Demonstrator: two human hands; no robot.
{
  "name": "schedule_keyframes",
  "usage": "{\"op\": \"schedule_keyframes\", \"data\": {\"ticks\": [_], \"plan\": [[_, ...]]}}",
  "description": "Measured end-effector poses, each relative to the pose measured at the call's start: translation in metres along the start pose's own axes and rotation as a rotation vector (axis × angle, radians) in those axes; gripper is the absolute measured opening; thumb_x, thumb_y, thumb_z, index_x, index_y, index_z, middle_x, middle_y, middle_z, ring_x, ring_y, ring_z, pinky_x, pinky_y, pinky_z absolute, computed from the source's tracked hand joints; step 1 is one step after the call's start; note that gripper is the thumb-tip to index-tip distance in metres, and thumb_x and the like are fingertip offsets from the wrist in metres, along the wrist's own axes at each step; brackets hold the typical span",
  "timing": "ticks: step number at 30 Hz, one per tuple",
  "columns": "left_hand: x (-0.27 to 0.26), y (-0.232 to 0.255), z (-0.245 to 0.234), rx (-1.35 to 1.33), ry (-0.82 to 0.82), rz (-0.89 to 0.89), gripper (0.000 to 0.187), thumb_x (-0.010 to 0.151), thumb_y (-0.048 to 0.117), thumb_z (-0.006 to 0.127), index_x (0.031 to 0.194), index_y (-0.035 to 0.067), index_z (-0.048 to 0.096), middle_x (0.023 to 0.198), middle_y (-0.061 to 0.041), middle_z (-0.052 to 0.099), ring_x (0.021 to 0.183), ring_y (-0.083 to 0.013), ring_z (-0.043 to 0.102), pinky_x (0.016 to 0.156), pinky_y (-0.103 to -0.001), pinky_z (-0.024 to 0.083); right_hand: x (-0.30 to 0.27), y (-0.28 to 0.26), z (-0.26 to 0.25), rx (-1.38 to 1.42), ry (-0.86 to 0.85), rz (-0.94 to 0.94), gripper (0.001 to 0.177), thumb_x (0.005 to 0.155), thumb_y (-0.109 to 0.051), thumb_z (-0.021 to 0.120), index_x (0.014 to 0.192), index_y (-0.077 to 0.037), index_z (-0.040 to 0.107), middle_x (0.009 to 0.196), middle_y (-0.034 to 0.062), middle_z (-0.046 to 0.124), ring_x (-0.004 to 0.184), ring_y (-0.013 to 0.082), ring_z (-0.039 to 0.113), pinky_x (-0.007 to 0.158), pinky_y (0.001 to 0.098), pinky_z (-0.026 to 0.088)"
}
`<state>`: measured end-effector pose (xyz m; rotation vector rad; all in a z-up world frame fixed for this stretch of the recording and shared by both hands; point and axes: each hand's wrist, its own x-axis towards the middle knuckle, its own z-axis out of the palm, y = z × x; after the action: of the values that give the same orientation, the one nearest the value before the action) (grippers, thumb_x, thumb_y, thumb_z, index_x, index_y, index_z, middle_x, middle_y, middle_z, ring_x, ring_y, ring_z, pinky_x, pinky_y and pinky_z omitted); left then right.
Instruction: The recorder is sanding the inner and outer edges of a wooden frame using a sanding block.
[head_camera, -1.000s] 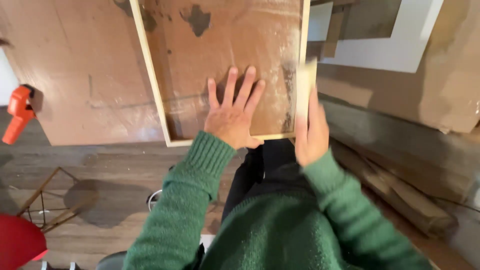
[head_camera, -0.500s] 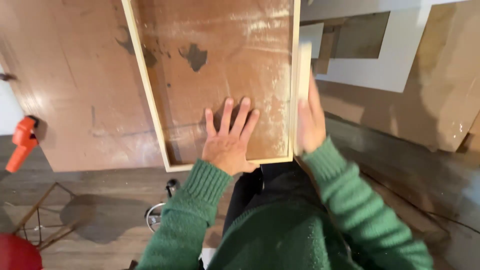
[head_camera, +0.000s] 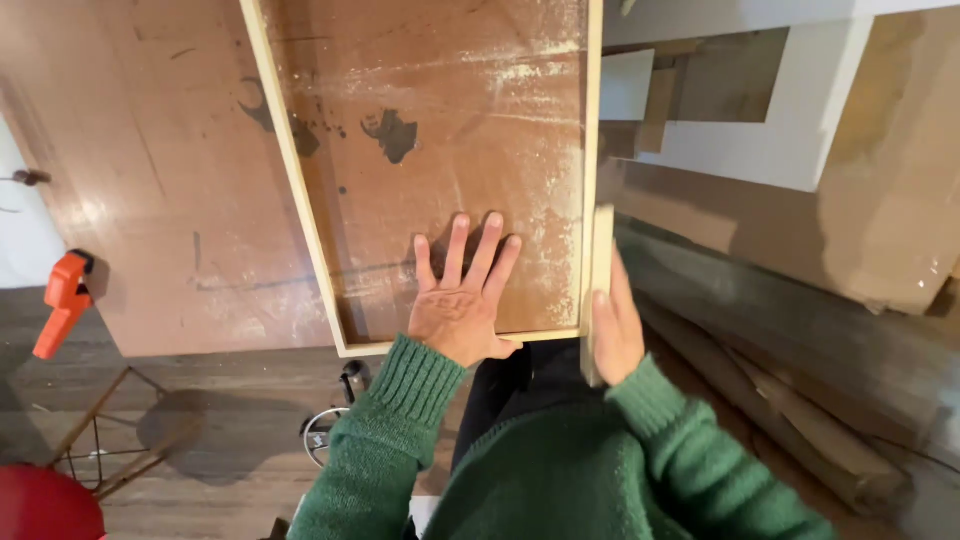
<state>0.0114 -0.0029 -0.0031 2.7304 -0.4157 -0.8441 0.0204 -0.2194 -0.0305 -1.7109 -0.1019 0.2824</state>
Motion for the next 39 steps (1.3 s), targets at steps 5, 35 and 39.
{"op": "schedule_keyframes", "data": {"ticks": [5, 35, 39], "plan": [[-0.002, -0.001, 0.011, -0.016, 0.076, 0.023, 0.139, 0.047, 0.072, 0.085, 0.159, 0.015, 0.026, 0.168, -0.01, 0.011, 0.154, -0.0414, 0.004, 0.114, -0.079, 0.008, 0.126, 0.043, -0.019, 0.091, 0.024, -0.087, 0.063, 0.116, -0.032, 0.041, 0.166, 0.001, 0.024, 0.172, 0.0177, 0.029, 0.161, 0.0266, 0.026, 0.133, 0.0375, 0.02], [0.001, 0.001, 0.012, -0.005, 0.067, 0.02, 0.141, 0.046, 0.071, 0.087, 0.16, 0.012, 0.028, 0.169, -0.013, 0.012, 0.154, -0.0444, 0.004, 0.115, -0.08, 0.006, 0.11, 0.058, -0.018, 0.139, 0.074, -0.048, 0.058, 0.116, -0.028, 0.044, 0.163, 0.004, 0.031, 0.163, 0.0179, 0.04, 0.15, 0.0239, 0.036, 0.127, 0.0353, 0.028], [0.002, 0.004, 0.012, 0.038, 0.07, 0.013, 0.139, 0.048, 0.071, 0.086, 0.161, 0.014, 0.03, 0.17, -0.012, 0.012, 0.155, -0.0434, 0.006, 0.115, -0.079, 0.007, 0.139, 0.064, -0.026, 0.111, 0.083, -0.101, 0.054, 0.118, -0.026, 0.044, 0.163, 0.002, 0.033, 0.154, 0.0175, 0.053, 0.136, 0.0216, 0.053, 0.119, 0.0331, 0.044]]}}
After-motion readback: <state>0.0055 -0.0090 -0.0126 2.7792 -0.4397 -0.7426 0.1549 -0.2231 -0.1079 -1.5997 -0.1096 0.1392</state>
